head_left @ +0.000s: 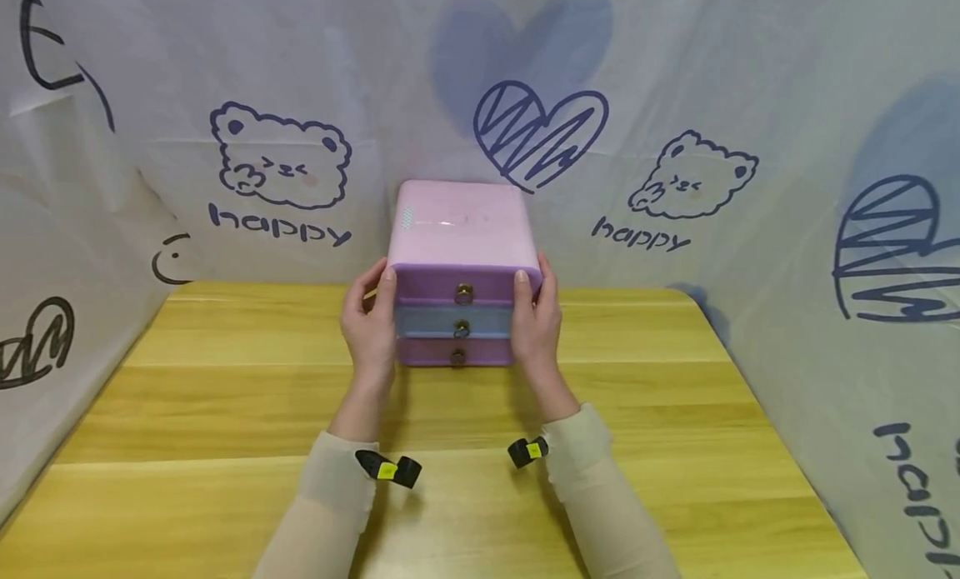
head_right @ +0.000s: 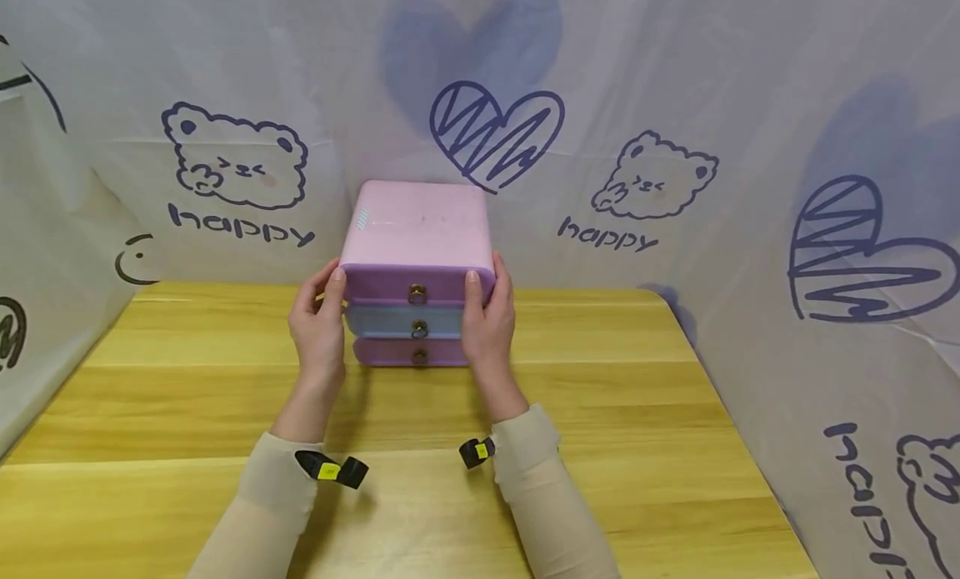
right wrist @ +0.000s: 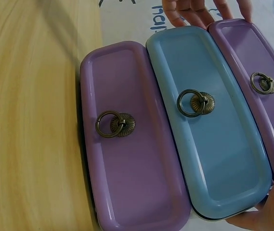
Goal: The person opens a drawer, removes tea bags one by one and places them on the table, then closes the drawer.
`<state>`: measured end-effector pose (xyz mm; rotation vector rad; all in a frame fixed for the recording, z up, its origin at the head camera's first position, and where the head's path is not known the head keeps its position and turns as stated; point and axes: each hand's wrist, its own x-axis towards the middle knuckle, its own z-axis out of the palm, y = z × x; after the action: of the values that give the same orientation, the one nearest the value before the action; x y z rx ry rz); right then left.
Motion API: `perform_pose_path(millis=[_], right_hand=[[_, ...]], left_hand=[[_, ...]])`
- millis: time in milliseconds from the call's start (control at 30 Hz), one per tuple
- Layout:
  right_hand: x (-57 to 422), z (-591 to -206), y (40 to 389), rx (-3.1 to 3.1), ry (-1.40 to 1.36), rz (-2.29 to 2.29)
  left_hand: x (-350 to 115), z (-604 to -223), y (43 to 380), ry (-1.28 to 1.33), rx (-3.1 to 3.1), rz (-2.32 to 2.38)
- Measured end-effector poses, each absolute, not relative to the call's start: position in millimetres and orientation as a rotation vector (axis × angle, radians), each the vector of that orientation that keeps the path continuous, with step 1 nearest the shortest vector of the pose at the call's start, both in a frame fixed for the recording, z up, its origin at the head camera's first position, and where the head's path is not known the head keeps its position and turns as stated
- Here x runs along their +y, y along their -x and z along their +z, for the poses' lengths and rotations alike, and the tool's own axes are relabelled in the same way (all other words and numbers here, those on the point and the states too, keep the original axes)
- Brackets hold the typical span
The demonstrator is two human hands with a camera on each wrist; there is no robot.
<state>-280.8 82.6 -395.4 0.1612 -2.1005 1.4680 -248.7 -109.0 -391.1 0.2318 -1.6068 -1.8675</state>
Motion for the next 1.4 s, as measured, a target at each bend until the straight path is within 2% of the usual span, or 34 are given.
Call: perform_pose_path(millis=[800, 1067, 1400], right_hand=[[98, -385, 282, -2.12, -0.166, 1.648], [106, -380, 278, -2.162, -0.296, 1.721], [115, -378, 275, -2.107, -0.403, 1.433]], left_hand=[[-122, -392, 257, -0.096, -1.651, -1.964], [-138, -398, 266, -0.002, -1.766, -2.083], [-149, -401, 271, 0.11, -1.941, -2.192]])
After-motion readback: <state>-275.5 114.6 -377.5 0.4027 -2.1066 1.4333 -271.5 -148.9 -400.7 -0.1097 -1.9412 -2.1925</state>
